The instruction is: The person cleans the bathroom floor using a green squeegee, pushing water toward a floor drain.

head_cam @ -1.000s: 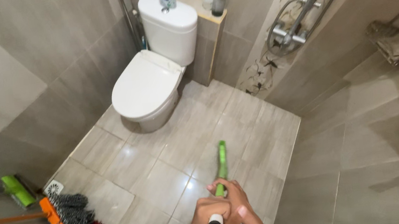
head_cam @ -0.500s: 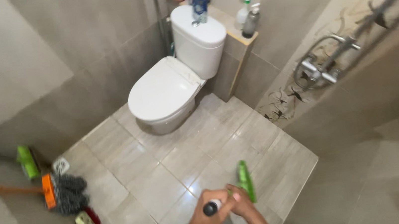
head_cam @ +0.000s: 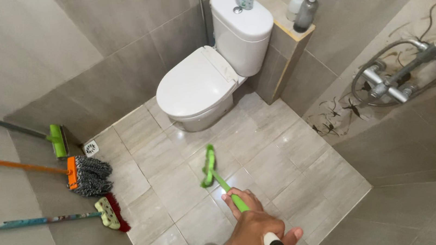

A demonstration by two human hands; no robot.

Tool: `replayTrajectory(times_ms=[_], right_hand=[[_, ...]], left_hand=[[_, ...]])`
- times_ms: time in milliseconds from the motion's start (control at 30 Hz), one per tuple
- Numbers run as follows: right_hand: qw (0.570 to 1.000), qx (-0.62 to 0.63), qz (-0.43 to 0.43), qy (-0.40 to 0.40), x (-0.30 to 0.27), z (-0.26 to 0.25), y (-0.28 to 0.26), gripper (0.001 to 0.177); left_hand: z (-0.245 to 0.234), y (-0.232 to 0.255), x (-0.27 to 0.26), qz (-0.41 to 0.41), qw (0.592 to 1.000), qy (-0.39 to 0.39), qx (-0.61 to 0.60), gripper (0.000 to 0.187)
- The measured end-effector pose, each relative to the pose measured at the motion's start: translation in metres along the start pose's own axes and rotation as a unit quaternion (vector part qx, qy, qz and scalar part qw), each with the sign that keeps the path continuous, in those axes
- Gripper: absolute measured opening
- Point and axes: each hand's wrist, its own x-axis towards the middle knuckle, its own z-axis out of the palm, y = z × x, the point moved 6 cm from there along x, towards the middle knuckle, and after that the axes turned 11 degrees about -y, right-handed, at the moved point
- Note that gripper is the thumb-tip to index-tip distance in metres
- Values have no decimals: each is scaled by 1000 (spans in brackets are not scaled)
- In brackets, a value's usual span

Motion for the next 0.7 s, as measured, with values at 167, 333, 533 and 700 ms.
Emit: replayTrajectory(times_ms=[167,333,533,700], right_hand=[[994,-14,-58,90,-17,-57,-9,18],[961,-96,232,-115,-15,-83,69,17],[928,-150,323,-112,-17,-83,136,25],[968,-155,163,-111,-12,-33,161,25]], left_hand=[[5,24,5,196,979,28,-40,47],[21,-27,15,64,974,-42,-215,50],[26,-74,31,21,971,-17,-237,48],[19,-96,23,-11,974,-24,-224,55]])
